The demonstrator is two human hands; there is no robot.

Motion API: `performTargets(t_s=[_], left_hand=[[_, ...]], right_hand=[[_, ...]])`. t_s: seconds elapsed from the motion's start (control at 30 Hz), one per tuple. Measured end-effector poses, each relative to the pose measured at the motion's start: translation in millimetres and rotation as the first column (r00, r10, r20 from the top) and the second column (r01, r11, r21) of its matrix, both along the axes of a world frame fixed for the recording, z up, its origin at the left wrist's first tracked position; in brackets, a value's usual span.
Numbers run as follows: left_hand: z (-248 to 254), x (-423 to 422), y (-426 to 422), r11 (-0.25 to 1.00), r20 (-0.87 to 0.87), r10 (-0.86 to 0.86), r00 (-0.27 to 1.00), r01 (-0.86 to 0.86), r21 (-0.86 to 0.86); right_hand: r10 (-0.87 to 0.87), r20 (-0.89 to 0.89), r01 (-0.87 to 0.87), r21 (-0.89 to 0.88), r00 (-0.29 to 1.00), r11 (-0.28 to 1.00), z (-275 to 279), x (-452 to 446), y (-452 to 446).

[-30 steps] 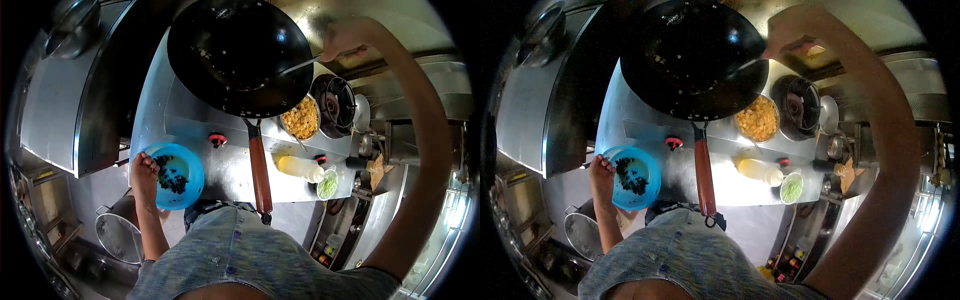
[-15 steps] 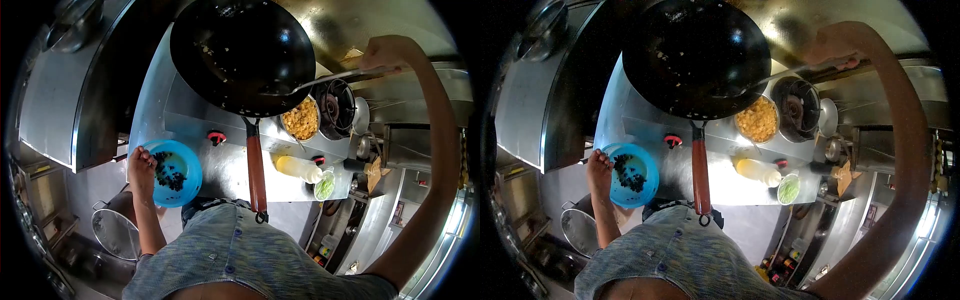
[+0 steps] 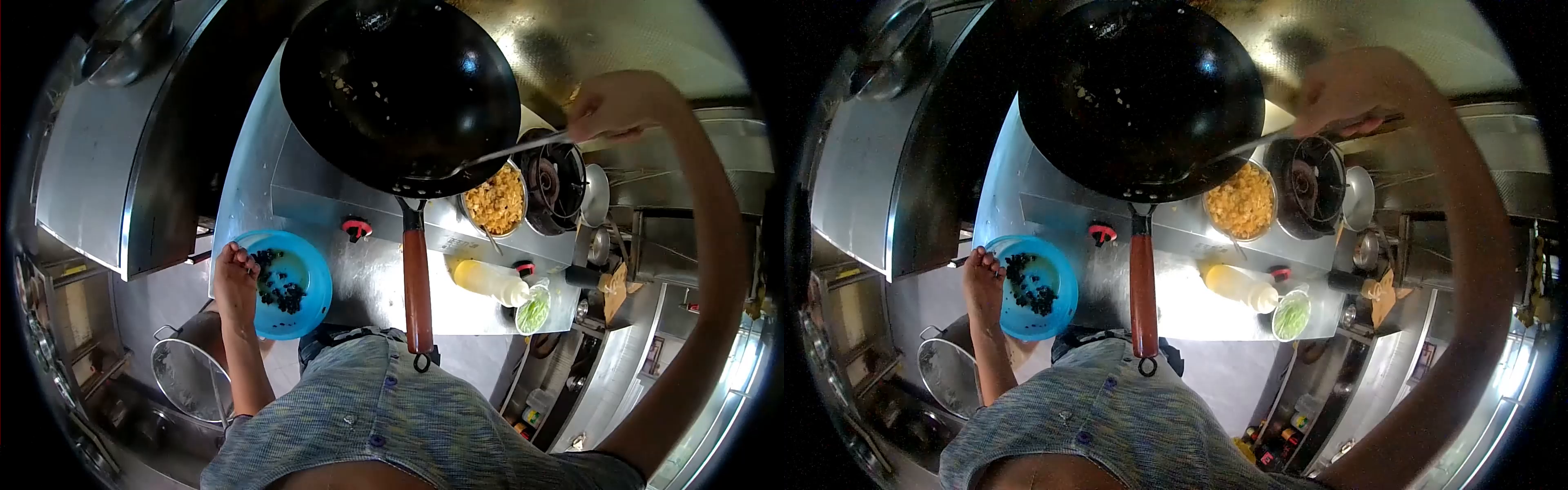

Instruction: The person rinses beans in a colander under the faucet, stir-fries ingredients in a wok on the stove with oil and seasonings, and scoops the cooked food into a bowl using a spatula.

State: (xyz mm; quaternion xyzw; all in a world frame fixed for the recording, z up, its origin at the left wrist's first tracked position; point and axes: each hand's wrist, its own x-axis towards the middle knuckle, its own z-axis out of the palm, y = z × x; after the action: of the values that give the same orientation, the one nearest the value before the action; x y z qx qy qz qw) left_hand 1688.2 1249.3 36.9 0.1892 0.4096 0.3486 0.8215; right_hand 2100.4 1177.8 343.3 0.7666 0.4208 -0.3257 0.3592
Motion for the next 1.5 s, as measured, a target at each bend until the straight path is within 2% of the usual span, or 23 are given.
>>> performTargets(t_s=[0.07,0.17,0.2,0.27,0.33,0.43,0.53,0.57,0.67,0.73,0.8,0.87,0.97,1.03,1.13,1.23,1.33,1.43,1.5], left_hand=[[2,4,0,1.0,-0.015,0.008,1.0,-0.008,0.0],[5,10,2,0.999,0.065,-0.048,0.997,0.046,0.028],[5,9,1,0.998,0.067,-0.045,0.997,0.042,0.038],[4,5,-2,0.998,0.061,-0.045,0.997,0.042,0.047],[-1,-3,-5,1.0,0.016,-0.016,1.0,0.016,0.012],[-13,-9,0,1.0,0.032,0.008,0.999,-0.007,-0.013],[-3,-2,-1,1.0,0.066,-0.005,0.998,0.006,-0.003],[1,0,-1,1.0,0.076,-0.007,0.997,0.007,0.007],[-2,-4,1,0.998,0.09,-0.054,0.994,0.051,0.032],[-1,-11,-4,1.0,0.041,-0.009,0.999,0.008,0.021],[-3,-20,-4,1.0,0.024,0.022,0.999,-0.022,0.018],[-11,-32,-2,0.999,0.035,0.048,0.998,-0.048,0.009],[-9,-35,3,0.998,0.033,0.033,0.999,-0.034,0.056],[-5,-31,4,0.997,0.05,0.026,0.998,-0.03,0.073],[-1,-29,9,0.995,0.051,0.025,0.998,-0.029,0.09],[3,-28,8,0.996,-0.001,0.031,1.0,-0.031,0.085],[-2,-34,9,0.995,-0.034,0.04,0.999,-0.037,0.093],[1,-34,9,0.99,-0.055,0.065,0.996,-0.058,0.128],[4,-33,9,0.988,-0.04,0.068,0.997,-0.062,0.143]], right_hand=[[0.066,0.015,-0.067,0.05,0.998,0.996,-24,-19,6],[-0.08,-0.154,0.126,0.321,0.985,0.939,-65,-7,20],[-0.012,-0.019,0.016,0.27,1.0,0.963,-57,-1,17],[0.144,0.224,-0.173,0.115,0.964,0.978,-3,-29,17],[0.051,0.197,-0.043,-0.045,0.979,0.998,34,-16,6],[0.107,0.356,-0.015,-0.253,0.928,0.967,49,-31,4],[0.16,0.351,-0.141,-0.077,0.923,0.987,-5,-30,19],[0.186,0.321,-0.209,0.037,0.929,0.977,-34,-1,21],[0.218,0.275,-0.304,0.326,0.936,0.895,-36,8,23],[0.028,0.344,-0.077,0.129,0.939,0.989,5,-5,17],[0.035,0.199,-0.059,0.117,0.979,0.991,13,24,-6],[0.014,0.135,-0.032,0.125,0.991,0.992,-5,17,-8],[-0.042,0.073,0.015,0.333,0.996,0.943,-61,21,-14],[0.082,-0.106,-0.005,0.582,0.991,0.813,-117,60,-20],[0.187,0.116,-0.218,0.623,0.976,0.751,-102,66,-18],[0.194,0.421,-0.359,0.358,0.886,0.862,-60,73,-17],[0.093,0.346,-0.223,0.356,0.934,0.908,-62,114,-23],[0.215,0.295,-0.339,0.479,0.931,0.81,-119,137,-22],[0.151,0.019,-0.121,0.697,0.988,0.707,-149,119,-16]])
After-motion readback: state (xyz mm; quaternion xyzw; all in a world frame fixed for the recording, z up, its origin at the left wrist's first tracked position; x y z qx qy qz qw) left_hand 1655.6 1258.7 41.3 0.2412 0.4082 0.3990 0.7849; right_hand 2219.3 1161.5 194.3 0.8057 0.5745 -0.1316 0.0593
